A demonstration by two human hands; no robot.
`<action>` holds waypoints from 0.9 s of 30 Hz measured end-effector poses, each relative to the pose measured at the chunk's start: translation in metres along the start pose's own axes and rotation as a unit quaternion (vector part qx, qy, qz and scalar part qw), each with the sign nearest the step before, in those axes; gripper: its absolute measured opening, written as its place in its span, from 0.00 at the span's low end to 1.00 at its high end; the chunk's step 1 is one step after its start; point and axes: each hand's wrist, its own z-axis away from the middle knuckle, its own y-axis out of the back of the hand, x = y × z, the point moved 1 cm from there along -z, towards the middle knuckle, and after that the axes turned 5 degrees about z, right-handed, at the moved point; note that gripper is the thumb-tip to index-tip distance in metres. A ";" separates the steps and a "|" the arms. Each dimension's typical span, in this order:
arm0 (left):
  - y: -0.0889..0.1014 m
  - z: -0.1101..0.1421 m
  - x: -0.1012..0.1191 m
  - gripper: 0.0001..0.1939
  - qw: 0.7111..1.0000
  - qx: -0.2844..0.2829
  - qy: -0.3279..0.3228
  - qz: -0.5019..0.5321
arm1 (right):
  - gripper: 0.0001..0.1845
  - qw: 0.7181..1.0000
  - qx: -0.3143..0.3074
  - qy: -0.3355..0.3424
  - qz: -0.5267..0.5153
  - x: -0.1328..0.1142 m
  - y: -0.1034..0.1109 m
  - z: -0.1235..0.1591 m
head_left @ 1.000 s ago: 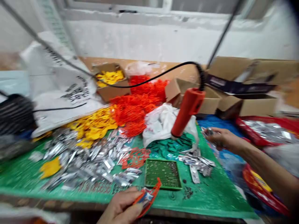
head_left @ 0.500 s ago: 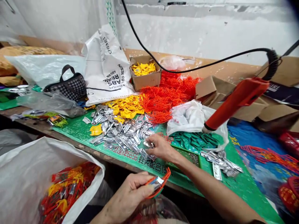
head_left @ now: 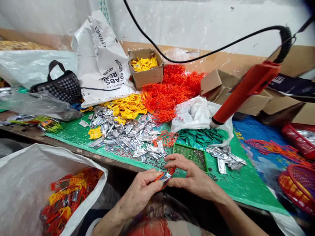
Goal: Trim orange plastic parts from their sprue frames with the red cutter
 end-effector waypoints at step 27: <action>-0.014 -0.027 0.008 0.14 0.993 -0.085 0.070 -0.043 | 0.20 0.902 0.420 0.023 0.092 0.004 0.096 0.038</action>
